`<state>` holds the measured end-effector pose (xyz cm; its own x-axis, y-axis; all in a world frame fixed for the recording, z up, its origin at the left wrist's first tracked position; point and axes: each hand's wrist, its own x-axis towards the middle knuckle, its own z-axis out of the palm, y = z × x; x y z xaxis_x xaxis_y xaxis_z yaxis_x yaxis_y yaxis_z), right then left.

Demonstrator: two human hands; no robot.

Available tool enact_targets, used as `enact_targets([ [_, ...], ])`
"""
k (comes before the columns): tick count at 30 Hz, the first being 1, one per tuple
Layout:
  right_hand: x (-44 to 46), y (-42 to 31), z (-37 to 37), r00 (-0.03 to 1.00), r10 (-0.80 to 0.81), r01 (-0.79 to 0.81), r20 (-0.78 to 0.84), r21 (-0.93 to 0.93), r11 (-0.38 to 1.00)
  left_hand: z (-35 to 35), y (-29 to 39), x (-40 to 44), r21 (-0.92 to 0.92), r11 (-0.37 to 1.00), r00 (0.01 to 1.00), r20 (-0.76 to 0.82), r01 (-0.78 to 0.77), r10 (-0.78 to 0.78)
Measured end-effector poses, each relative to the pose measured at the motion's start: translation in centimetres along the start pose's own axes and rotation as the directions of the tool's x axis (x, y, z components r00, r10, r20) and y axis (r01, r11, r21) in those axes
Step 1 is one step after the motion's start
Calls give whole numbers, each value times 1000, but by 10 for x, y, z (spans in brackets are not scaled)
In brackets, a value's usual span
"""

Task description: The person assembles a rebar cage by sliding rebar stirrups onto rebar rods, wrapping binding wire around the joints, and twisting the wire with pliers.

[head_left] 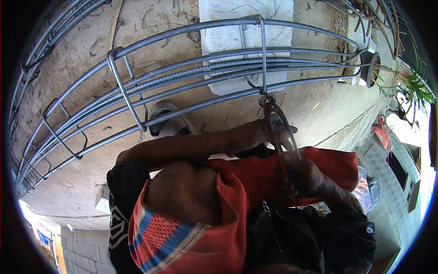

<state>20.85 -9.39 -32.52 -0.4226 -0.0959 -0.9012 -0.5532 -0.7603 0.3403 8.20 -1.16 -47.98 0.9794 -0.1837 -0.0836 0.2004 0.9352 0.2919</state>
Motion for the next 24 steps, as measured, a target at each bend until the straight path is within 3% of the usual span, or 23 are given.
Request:
enact_targets([
  [2, 2, 1, -3, 1000, 7, -7, 8, -9, 1000, 2, -1, 2, -50, 999, 1000, -21, -12, 11],
  [8, 4, -13, -17, 986, -58, 80, 155, -142, 987, 18, 19, 11, -334, 936, 985, -92, 108, -147],
  [9, 3, -17, -14, 981, -86, 111, 171, -139, 984, 19, 16, 15, -384, 922, 991, -89, 58, -99],
  [11, 1, -12, -14, 988, -54, 67, 142, -88, 994, 25, 6, 18, -412, 902, 972, -235, -127, 29],
  [14, -5, -10, -4, 991, -127, 135, 45, -268, 954, 37, 9, 17, -580, 800, 939, -338, -154, -64],
  [16, -4, -2, -6, 978, -180, 200, 107, -221, 954, 48, 13, 27, -625, 752, 862, -481, -210, -158],
  [17, -11, -7, 1, 993, -108, 98, -51, -162, 982, 53, 15, 33, -642, 727, 815, -541, -244, -205],
  [19, -8, 0, 3, 931, -313, 137, -188, -615, 776, 60, 18, 36, -620, 734, 740, -625, -276, -249],
  [21, -14, 17, 25, 652, -714, 60, -255, -922, 383, 63, 19, 36, -554, 753, 715, -680, -356, -163],
  [22, -16, 26, 35, 473, -862, -64, -180, -983, 170, 62, 14, 41, -553, 727, 708, -693, -407, -132],
  [24, -15, 41, 43, 315, -947, -396, -70, -916, -64, 68, 13, 54, -519, 656, 636, -768, -548, -77],
])
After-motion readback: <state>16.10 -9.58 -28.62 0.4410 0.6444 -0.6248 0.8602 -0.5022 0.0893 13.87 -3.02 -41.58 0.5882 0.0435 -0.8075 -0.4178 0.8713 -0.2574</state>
